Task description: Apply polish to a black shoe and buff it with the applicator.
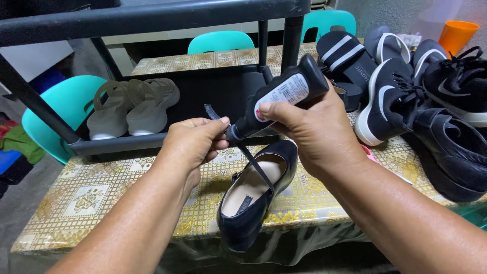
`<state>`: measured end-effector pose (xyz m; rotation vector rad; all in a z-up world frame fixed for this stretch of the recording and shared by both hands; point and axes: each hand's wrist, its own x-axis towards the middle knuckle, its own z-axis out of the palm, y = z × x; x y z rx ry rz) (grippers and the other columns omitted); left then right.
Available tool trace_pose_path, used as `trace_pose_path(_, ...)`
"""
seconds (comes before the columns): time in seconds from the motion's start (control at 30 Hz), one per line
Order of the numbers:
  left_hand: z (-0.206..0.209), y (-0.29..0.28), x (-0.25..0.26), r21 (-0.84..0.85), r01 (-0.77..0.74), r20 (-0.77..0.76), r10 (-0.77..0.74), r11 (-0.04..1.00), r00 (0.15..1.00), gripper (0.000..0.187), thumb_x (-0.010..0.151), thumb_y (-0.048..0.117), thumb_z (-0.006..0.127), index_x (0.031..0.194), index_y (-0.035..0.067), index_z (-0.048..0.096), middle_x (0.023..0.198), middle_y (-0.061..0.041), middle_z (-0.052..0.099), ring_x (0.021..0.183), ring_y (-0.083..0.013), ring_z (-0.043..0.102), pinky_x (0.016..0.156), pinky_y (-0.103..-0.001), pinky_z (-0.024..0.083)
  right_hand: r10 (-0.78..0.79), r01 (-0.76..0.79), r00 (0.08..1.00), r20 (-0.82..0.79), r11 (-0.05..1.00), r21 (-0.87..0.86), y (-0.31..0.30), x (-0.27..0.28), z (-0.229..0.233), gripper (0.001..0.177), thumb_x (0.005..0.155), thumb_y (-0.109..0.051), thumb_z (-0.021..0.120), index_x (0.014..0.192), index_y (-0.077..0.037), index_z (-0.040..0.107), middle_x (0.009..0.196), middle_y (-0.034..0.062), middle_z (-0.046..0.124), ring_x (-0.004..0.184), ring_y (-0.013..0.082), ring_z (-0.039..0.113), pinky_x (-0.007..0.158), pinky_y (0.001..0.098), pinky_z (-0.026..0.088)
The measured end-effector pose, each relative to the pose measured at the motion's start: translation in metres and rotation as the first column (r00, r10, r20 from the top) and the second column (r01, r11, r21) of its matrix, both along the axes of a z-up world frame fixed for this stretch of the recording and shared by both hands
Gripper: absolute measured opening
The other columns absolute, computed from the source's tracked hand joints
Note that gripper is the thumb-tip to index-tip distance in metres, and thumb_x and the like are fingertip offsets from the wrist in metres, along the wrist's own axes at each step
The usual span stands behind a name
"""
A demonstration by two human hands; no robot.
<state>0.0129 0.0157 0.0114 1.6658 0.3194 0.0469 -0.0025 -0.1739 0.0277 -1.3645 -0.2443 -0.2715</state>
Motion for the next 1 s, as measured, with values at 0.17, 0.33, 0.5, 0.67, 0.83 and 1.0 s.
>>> trace_pose_path(0.17,0.001,0.004,0.002,-0.037,0.046,0.008,-0.046,0.998,0.999,0.015,0.089,0.020,0.075,0.084,0.006,0.073,0.069,-0.002,0.069,0.058,-0.0050,0.060,0.051,-0.018,0.044,-0.009,0.018,0.996,0.094,0.995,-0.097,0.000,-0.007,-0.007,0.031,0.073,-0.004,0.083,0.098,-0.003,0.064,0.087,0.0069,0.071,0.077,0.0169,0.071,0.070,0.0309,0.061)
trace_pose_path(0.33,0.001,0.005,0.003,-0.054,0.080,-0.003,-0.081,0.995,0.997,0.016,0.090,0.020,0.074,0.083,0.006,0.074,0.068,-0.002,0.068,0.058,-0.0054,0.059,0.051,-0.018,0.043,-0.116,0.123,0.992,0.046,0.972,-0.199,-0.003,-0.024,-0.016,0.039,0.069,-0.007,0.084,0.101,-0.006,0.062,0.087,0.0041,0.072,0.078,0.0140,0.072,0.072,0.0294,0.061)
trace_pose_path(0.5,0.002,0.008,0.001,-0.041,0.073,-0.036,-0.074,0.997,0.997,0.015,0.091,0.020,0.073,0.084,0.007,0.074,0.068,-0.002,0.067,0.056,-0.0049,0.058,0.050,-0.017,0.043,-0.137,0.134,0.991,0.007,0.954,-0.270,-0.009,-0.040,-0.033,0.035,0.071,-0.008,0.083,0.101,-0.005,0.065,0.087,0.0046,0.074,0.079,0.0132,0.072,0.074,0.0292,0.059)
trace_pose_path(0.67,0.000,0.010,0.004,-0.062,0.075,-0.030,-0.077,0.995,0.997,0.015,0.091,0.019,0.073,0.084,0.006,0.073,0.068,-0.002,0.068,0.056,-0.0049,0.058,0.051,-0.018,0.043,-0.154,0.158,0.987,0.036,0.961,-0.229,-0.006,-0.032,-0.029,0.035,0.071,-0.007,0.083,0.101,-0.004,0.065,0.088,0.0056,0.074,0.079,0.0143,0.071,0.074,0.0300,0.060)
trace_pose_path(0.83,0.002,0.010,0.002,-0.057,0.082,-0.013,-0.083,0.995,0.996,0.016,0.092,0.020,0.073,0.084,0.006,0.073,0.068,-0.001,0.067,0.057,-0.0052,0.058,0.051,-0.018,0.043,-0.123,0.149,0.984,0.125,0.963,-0.224,0.002,-0.019,-0.011,0.034,0.075,-0.009,0.083,0.103,-0.005,0.064,0.091,0.0050,0.075,0.082,0.0132,0.072,0.077,0.0287,0.060)
trace_pose_path(1.0,0.004,0.009,-0.002,-0.055,0.069,-0.023,-0.070,0.996,0.997,0.015,0.092,0.020,0.073,0.085,0.006,0.074,0.069,-0.002,0.068,0.058,-0.0049,0.059,0.052,-0.018,0.043,-0.141,0.184,0.973,0.185,0.953,-0.242,0.004,-0.022,-0.009,0.042,0.074,-0.011,0.085,0.107,-0.009,0.059,0.091,0.0029,0.071,0.082,0.0109,0.070,0.076,0.0283,0.060)
